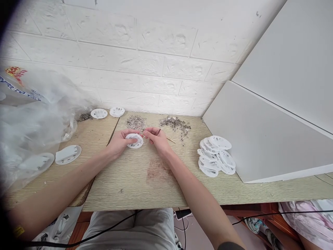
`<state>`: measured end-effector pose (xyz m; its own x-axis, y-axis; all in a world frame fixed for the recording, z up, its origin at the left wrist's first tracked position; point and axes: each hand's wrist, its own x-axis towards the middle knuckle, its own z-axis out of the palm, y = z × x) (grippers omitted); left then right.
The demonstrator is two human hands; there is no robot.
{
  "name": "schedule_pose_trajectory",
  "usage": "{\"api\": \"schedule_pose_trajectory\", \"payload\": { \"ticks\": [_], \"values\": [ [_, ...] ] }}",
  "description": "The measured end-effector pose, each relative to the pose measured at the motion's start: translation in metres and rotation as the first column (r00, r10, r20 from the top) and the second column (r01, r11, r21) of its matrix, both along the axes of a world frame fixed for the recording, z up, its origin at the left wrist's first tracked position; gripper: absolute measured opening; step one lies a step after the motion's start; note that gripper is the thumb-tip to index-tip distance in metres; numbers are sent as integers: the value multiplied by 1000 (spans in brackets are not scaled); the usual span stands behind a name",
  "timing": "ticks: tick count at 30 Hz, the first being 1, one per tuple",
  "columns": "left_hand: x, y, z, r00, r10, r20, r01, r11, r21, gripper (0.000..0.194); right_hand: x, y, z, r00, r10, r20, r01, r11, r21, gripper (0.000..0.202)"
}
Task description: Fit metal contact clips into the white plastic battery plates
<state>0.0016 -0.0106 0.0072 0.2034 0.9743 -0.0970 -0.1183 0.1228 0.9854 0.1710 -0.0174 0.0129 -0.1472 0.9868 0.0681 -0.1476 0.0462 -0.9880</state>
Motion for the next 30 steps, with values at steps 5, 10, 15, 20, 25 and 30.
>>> {"api": "schedule_pose_trajectory", "payload": {
  "ticks": [5, 10, 15, 20, 25, 30],
  "values": [
    [0, -5, 4, 982, 49, -183, 27, 922, 387, 9, -2, -3, 2, 998, 55, -4, -55, 998, -13, 27],
    [-3, -7, 3, 903, 174, -393, 99, 806, 584, 23, 0, -5, 9, 984, 149, -101, -153, 987, -37, 27],
    [-4, -6, 0, 872, 172, -459, 167, 776, 609, 23, 3, -6, 13, 980, 162, -118, -165, 986, -10, 29],
    [-1, -7, 1, 898, 118, -424, 165, 803, 573, 31, 2, -7, 10, 990, 88, 109, -97, 992, 78, 28],
    [-1, -7, 3, 922, 110, -371, 90, 871, 482, 28, 2, -6, 6, 958, -19, 287, -42, 978, 204, 25],
    [-2, -6, 2, 907, 129, -401, 86, 875, 477, 22, 1, -6, 5, 935, -27, 353, -58, 972, 227, 21]
  ]
}}
